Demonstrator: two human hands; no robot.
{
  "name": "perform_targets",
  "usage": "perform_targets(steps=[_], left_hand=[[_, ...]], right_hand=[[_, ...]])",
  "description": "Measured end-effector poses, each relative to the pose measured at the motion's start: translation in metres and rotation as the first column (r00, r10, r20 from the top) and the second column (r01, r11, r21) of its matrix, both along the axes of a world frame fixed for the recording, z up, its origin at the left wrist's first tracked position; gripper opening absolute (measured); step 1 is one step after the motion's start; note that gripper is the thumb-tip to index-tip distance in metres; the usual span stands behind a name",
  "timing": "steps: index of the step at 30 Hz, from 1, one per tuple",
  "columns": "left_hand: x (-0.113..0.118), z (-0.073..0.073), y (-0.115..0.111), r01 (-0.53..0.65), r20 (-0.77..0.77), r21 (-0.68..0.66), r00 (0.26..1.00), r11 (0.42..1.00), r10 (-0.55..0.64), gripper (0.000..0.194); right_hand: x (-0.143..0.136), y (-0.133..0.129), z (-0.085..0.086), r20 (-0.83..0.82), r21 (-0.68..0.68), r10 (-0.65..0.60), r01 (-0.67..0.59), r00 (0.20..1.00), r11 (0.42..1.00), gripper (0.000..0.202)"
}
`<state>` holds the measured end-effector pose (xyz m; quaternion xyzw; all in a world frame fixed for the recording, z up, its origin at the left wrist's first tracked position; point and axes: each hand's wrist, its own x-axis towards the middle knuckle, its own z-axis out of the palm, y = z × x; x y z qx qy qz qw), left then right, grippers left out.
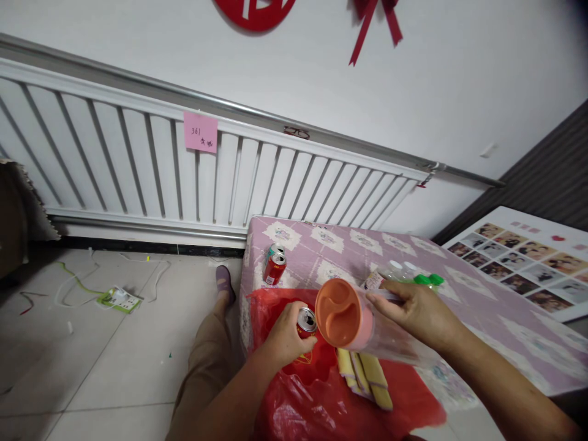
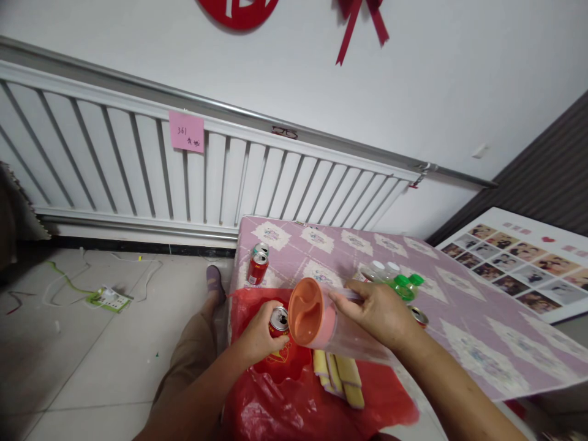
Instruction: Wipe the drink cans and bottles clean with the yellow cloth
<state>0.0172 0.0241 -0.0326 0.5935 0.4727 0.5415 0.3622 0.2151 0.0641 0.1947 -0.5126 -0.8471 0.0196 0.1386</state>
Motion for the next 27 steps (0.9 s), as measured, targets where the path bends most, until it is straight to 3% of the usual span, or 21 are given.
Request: perform_targets(steps=[27], left_hand=[[0.0001,0.0018,-0.0011,0.002,0.007,-0.007,1.0,1.0,-0.002,0.064]], right_hand=[[0.0007,0.0021,-0.0009,-0.002,-0.006,0.0,0.0,1.0,1.0,0.043]])
